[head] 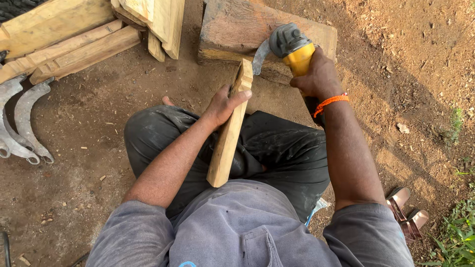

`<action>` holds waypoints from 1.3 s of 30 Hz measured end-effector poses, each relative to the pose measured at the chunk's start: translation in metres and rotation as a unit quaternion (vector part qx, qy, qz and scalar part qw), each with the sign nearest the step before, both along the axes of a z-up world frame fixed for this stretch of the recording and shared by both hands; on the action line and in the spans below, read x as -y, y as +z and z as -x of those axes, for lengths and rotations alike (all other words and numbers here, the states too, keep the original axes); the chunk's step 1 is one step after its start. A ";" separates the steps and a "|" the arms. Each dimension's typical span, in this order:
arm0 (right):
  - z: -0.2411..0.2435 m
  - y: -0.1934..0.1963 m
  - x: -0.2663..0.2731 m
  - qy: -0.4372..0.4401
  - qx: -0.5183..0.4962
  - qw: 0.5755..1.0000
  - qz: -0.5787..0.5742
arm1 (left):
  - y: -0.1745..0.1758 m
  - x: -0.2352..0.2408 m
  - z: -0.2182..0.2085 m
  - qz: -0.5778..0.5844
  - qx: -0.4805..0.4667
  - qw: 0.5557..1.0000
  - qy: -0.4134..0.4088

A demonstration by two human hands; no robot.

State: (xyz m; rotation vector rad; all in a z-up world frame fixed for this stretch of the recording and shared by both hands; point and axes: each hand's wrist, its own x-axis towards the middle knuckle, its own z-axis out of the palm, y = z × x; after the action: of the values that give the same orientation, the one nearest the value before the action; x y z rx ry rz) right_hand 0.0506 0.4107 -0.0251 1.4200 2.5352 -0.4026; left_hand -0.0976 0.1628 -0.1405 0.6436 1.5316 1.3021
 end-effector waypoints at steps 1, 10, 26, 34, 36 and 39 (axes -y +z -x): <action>0.001 -0.001 0.000 0.012 -0.008 1.000 -0.002 | -0.001 0.000 0.001 -0.004 0.004 1.000 0.003; 0.005 0.020 -0.002 -0.007 -0.012 1.000 -0.001 | -0.002 0.000 0.017 -0.031 0.044 0.999 -0.007; 0.006 0.012 0.039 0.165 -0.056 0.985 -0.017 | -0.024 -0.005 0.024 -0.012 0.024 1.000 -0.009; 0.007 0.027 0.062 0.133 -0.060 0.989 -0.001 | -0.016 -0.005 0.025 -0.017 0.014 1.000 -0.003; 0.007 0.019 0.063 0.136 -0.065 0.989 0.005 | -0.019 0.000 0.025 -0.035 0.032 0.999 0.010; -0.010 0.014 0.062 0.101 -0.058 0.993 0.000 | -0.022 -0.001 0.016 -0.056 0.061 0.997 0.006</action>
State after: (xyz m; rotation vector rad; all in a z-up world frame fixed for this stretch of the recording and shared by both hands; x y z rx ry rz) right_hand 0.0602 0.3484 -0.0113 1.1544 2.7374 -0.4606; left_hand -0.1134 0.1636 -0.1627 0.6154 1.3735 1.4177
